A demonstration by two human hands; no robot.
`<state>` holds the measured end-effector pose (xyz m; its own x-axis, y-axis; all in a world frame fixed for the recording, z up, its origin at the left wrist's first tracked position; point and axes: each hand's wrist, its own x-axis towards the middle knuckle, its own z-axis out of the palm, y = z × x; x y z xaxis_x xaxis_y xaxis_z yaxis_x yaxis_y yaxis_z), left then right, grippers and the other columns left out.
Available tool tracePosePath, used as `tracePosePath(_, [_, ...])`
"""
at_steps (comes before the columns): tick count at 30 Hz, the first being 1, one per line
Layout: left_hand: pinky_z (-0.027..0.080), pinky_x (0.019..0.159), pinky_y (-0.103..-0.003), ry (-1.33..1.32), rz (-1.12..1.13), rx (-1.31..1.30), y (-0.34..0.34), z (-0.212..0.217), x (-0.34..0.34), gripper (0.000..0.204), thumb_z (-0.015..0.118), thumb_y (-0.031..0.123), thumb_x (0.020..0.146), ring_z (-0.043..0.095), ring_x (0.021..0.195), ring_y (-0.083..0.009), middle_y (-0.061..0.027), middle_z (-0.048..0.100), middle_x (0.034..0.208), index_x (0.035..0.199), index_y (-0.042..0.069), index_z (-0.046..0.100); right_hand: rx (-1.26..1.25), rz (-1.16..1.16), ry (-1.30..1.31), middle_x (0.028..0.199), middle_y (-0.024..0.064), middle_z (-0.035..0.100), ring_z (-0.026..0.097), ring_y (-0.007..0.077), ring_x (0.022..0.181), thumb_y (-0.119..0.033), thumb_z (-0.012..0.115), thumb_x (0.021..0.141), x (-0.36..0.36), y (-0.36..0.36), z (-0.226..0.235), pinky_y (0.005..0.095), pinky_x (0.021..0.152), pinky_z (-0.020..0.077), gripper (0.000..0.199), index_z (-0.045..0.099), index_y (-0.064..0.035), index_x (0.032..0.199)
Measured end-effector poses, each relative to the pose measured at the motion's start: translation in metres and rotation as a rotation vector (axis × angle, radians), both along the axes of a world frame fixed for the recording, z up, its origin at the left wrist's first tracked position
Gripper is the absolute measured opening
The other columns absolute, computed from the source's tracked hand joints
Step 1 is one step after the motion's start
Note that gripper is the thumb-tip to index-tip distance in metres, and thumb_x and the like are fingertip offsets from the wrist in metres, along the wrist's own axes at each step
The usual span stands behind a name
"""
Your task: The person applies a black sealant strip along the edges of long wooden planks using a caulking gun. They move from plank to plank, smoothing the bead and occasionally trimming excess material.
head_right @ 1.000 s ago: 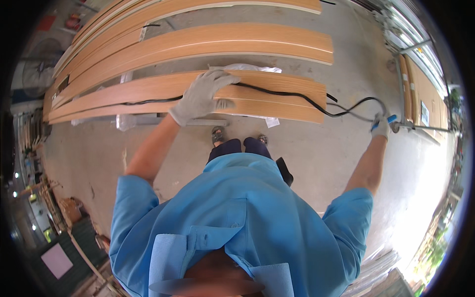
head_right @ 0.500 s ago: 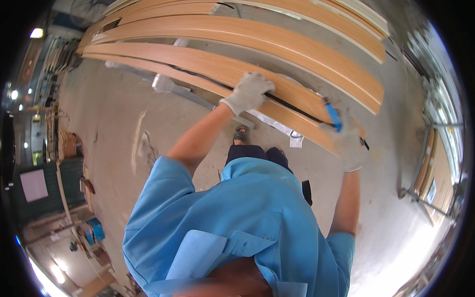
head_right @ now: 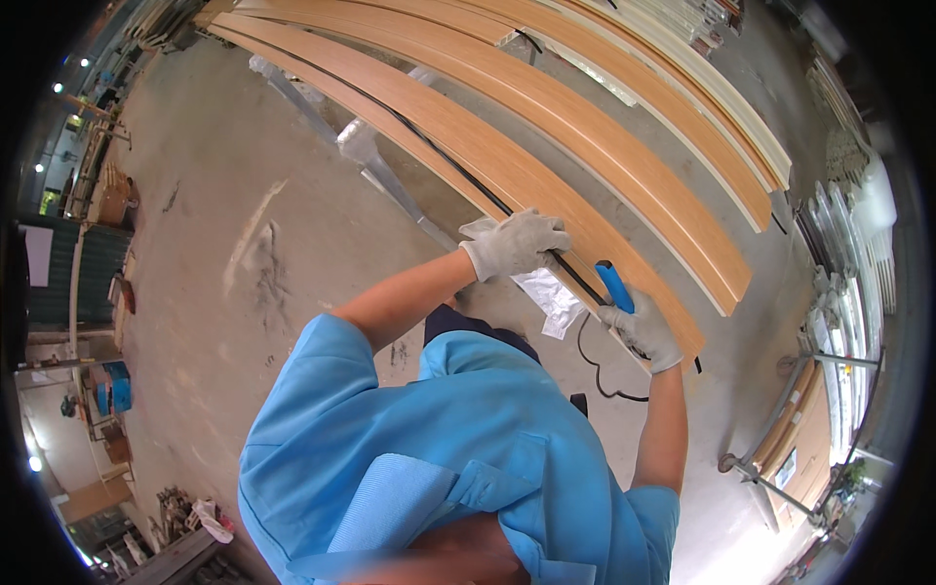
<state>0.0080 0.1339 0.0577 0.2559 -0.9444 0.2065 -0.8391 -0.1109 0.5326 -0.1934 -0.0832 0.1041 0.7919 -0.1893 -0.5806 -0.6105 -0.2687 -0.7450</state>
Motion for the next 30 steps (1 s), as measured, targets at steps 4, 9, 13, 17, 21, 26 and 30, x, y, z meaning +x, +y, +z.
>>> tracePosePath(4, [0.052,0.085,-0.046,0.026,0.020,0.112,-0.008,-0.003,0.003,0.021,0.075,0.025,0.086,0.067,0.097,-0.0331,-0.0108,0.070,0.098,0.097,0.009,0.069,-0.709,0.161,-0.423,0.084,0.0173,0.071,0.070,0.0333,0.074,-0.028,0.081,0.082,0.010,0.018,-0.019,0.0399,0.068,0.0536,0.043,0.063,-0.0056,0.115])
tracePosePath(9, [0.054,0.081,-0.047,0.121,-0.022,0.330,-0.017,0.001,0.008,0.019,0.071,0.026,0.092,0.068,0.099,-0.0347,-0.0124,0.071,0.104,0.098,0.008,0.069,-0.866,0.057,-0.540,0.084,0.0201,0.071,0.070,0.0353,0.075,-0.030,0.081,0.082,0.016,0.046,-0.054,0.0417,0.068,0.0523,0.041,0.066,-0.0051,0.111])
tracePosePath(13, [0.055,0.081,-0.046,0.097,-0.176,0.167,-0.010,-0.002,0.018,0.016,0.066,0.020,0.092,0.068,0.100,-0.0343,-0.0125,0.070,0.111,0.102,0.009,0.071,-0.379,-0.063,-0.226,0.075,0.0190,0.067,0.066,0.0308,0.068,-0.029,0.079,0.084,0.012,0.035,-0.044,0.0403,0.066,0.0505,0.032,0.069,-0.0029,0.101])
tracePosePath(17, [0.056,0.081,-0.044,-0.190,-0.343,0.121,-0.019,-0.007,0.035,0.018,0.065,0.018,0.089,0.069,0.101,-0.0328,-0.0131,0.070,0.112,0.103,0.007,0.072,-0.222,-0.068,-0.144,0.076,0.0177,0.066,0.061,0.0282,0.068,-0.026,0.077,0.084,0.022,0.023,-0.017,0.0376,0.069,0.0499,0.033,0.067,0.0016,0.100])
tracePosePath(21, [0.056,0.081,-0.044,-0.344,-0.508,0.243,-0.041,-0.006,0.048,0.016,0.066,0.018,0.087,0.071,0.096,-0.0310,-0.0122,0.073,0.102,0.096,0.007,0.074,-0.614,-0.122,-0.323,0.089,0.0185,0.069,0.067,0.0290,0.081,-0.020,0.077,0.083,0.042,0.046,-0.009,0.0374,0.076,0.0513,0.032,0.068,0.0007,0.105])
tracePosePath(26, [0.056,0.082,-0.046,-0.198,-0.668,0.312,-0.060,-0.007,0.056,0.017,0.066,0.019,0.085,0.072,0.096,-0.0314,-0.0104,0.075,0.094,0.096,0.010,0.076,-0.637,-0.392,-0.176,0.109,0.0189,0.071,0.070,0.0307,0.097,-0.013,0.078,0.086,0.064,0.085,-0.022,0.0393,0.086,0.0531,0.041,0.066,-0.0012,0.123])
tracePosePath(30, [0.055,0.082,-0.045,-0.292,-0.897,0.401,-0.081,0.001,0.056,0.016,0.065,0.020,0.085,0.071,0.098,-0.0350,-0.0168,0.074,0.097,0.094,0.013,0.077,-0.862,-0.704,-0.240,0.103,0.0200,0.070,0.070,0.0352,0.093,-0.021,0.074,0.092,0.067,0.133,-0.013,0.0423,0.081,0.0529,0.042,0.062,-0.0035,0.128])
